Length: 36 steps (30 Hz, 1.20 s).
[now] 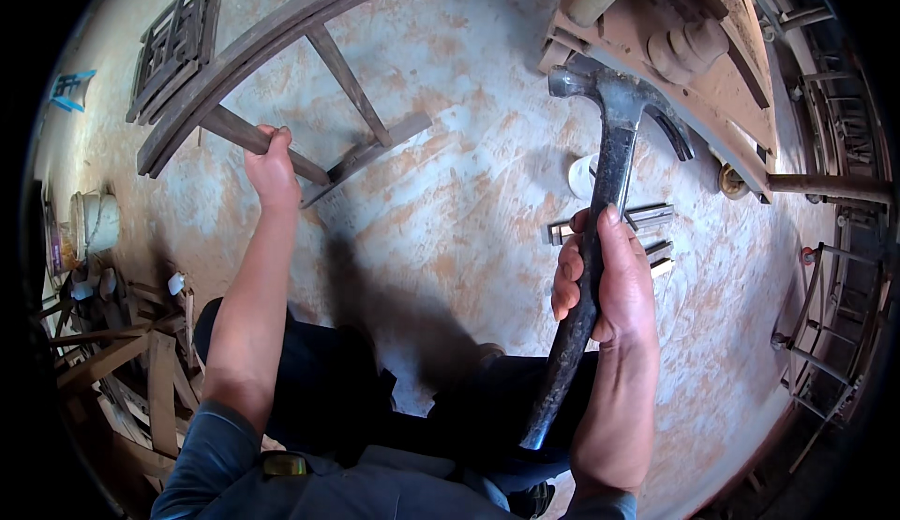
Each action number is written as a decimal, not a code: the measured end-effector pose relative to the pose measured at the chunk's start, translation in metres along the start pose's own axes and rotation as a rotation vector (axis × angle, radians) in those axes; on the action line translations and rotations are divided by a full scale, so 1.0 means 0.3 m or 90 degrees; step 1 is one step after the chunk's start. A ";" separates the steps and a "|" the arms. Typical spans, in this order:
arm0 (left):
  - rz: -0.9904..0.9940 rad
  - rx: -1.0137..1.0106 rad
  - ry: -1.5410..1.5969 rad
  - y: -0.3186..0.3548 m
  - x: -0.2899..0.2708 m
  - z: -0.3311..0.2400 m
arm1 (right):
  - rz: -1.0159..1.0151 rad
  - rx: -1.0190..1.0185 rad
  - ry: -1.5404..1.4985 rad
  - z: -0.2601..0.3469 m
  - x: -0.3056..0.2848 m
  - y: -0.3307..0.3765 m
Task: The person assembles a wooden frame by hammering nails into joints, measures the frame with a tape measure, and applies glue to wooden slats. The person then places the assembled frame on the floor and prepares additional slats for attachment.
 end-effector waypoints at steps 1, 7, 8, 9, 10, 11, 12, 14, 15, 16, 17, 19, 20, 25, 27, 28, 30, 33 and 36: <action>-0.002 0.003 -0.007 -0.007 -0.005 0.002 | 0.000 0.001 0.000 -0.002 -0.001 -0.003; -0.017 0.012 -0.014 -0.019 -0.018 0.016 | -0.005 0.004 0.000 -0.006 -0.008 -0.010; -0.018 0.017 -0.019 -0.023 -0.022 0.019 | -0.007 0.005 -0.002 -0.006 -0.008 -0.011; -0.018 0.017 -0.015 -0.023 -0.024 0.019 | -0.009 0.007 -0.004 -0.006 -0.008 -0.012; -0.018 0.017 -0.011 -0.022 -0.028 0.018 | -0.007 0.008 -0.002 -0.006 -0.005 -0.013; -0.019 0.018 -0.007 -0.023 -0.032 0.016 | -0.004 0.009 0.001 -0.006 0.000 -0.014; -0.016 0.020 -0.009 -0.023 -0.028 0.020 | -0.005 0.007 0.004 -0.005 -0.001 -0.014; -0.010 0.026 -0.013 -0.025 -0.025 0.024 | -0.007 0.007 0.006 -0.003 -0.001 -0.013; -0.010 0.027 -0.028 -0.023 -0.023 0.021 | -0.007 0.007 0.007 -0.004 0.001 -0.014; -0.010 0.028 -0.042 -0.019 -0.021 0.018 | -0.002 0.004 0.010 -0.003 0.006 -0.012; -0.010 0.030 -0.055 -0.013 -0.019 0.014 | 0.003 0.000 0.013 -0.002 0.013 -0.007; -0.001 0.035 -0.070 -0.004 -0.014 0.008 | 0.017 -0.015 0.023 0.004 0.033 0.000; 0.004 0.038 -0.077 0.001 -0.013 0.004 | 0.024 -0.025 0.030 0.008 0.046 0.008; 0.009 0.034 -0.070 0.028 -0.033 -0.007 | 0.054 -0.100 0.198 0.086 0.191 0.076; 0.013 0.022 -0.078 0.036 -0.038 0.000 | 0.074 -0.151 0.274 0.144 0.268 0.109; 0.012 0.013 -0.092 0.040 -0.043 0.003 | 0.081 -0.184 0.309 0.168 0.311 0.123; 0.017 0.015 -0.089 0.047 -0.043 0.004 | 0.054 -0.300 0.477 0.237 0.381 0.132; 0.034 0.070 -0.120 0.055 -0.032 -0.022 | 0.075 -0.243 0.687 0.280 0.494 0.110; -0.004 0.100 -0.155 0.075 -0.040 -0.041 | 0.099 -0.254 0.803 0.296 0.564 0.091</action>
Point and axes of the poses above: each hand's wrist, its own y-axis away from the middle knuckle, its own x-axis out of the palm, z = x × y, the point moved 9 cm from there along -y, towards the middle knuckle
